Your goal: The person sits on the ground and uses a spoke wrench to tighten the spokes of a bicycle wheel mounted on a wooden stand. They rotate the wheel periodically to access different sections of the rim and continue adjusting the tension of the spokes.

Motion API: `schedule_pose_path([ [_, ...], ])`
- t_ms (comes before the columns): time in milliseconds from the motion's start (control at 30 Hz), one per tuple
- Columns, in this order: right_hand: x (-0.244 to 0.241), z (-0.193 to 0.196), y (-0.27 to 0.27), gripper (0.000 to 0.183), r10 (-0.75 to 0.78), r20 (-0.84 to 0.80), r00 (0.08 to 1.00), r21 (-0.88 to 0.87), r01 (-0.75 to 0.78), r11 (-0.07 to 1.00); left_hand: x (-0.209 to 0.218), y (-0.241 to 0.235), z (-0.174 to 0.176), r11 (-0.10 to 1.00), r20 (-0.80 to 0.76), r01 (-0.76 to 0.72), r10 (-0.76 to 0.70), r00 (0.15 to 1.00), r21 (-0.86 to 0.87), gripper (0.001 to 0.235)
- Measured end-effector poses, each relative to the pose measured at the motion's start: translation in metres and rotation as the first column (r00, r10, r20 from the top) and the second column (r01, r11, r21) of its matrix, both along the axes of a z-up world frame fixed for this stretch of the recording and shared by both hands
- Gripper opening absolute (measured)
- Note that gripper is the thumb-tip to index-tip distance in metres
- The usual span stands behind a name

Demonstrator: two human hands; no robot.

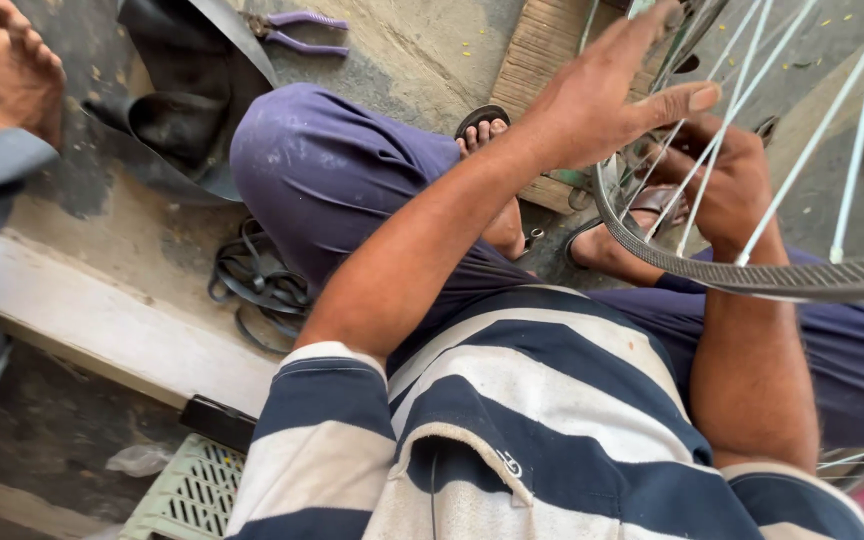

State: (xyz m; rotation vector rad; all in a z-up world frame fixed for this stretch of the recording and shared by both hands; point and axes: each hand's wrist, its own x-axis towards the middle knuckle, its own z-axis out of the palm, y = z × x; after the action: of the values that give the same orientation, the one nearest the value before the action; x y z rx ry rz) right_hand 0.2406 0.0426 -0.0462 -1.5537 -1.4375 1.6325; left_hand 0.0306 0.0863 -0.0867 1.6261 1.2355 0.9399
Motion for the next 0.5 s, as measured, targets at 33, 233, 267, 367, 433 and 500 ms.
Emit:
schedule_pose_path([
  [33, -0.002, 0.003, -0.003, 0.022, -0.017, -0.025, 1.000, -0.029, 0.016, 0.999, 0.002, 0.000, -0.008, 0.997, 0.058, 0.035, -0.031, 0.998, -0.067, 0.100],
  [233, -0.008, 0.006, -0.008, 0.031, -0.003, -0.140, 0.990, -0.063, -0.006, 0.998, 0.012, 0.001, -0.038, 0.975, 0.198, 0.149, -0.115, 0.973, -0.165, 0.106],
  [267, -0.009, 0.005, -0.008, 0.032, 0.002, -0.140, 0.990, -0.057, -0.010, 0.998, 0.014, 0.002, -0.041, 0.976, 0.204, 0.151, -0.117, 0.972, -0.156, 0.105],
  [367, -0.009, 0.006, -0.008, 0.032, -0.016, -0.085, 0.996, -0.039, 0.013, 0.999, 0.021, 0.004, -0.049, 0.983, 0.184, 0.147, -0.124, 0.975, -0.114, 0.103],
  [433, -0.010, 0.009, -0.009, 0.034, -0.023, -0.047, 0.999, -0.049, 0.020, 0.999, 0.024, 0.005, -0.054, 0.985, 0.168, 0.139, -0.120, 0.978, -0.104, 0.103],
  [500, -0.014, 0.009, -0.008, 0.037, -0.012, -0.031, 0.999, -0.079, 0.009, 0.997, 0.025, 0.005, -0.059, 0.985, 0.158, 0.129, -0.110, 0.981, -0.112, 0.104],
])
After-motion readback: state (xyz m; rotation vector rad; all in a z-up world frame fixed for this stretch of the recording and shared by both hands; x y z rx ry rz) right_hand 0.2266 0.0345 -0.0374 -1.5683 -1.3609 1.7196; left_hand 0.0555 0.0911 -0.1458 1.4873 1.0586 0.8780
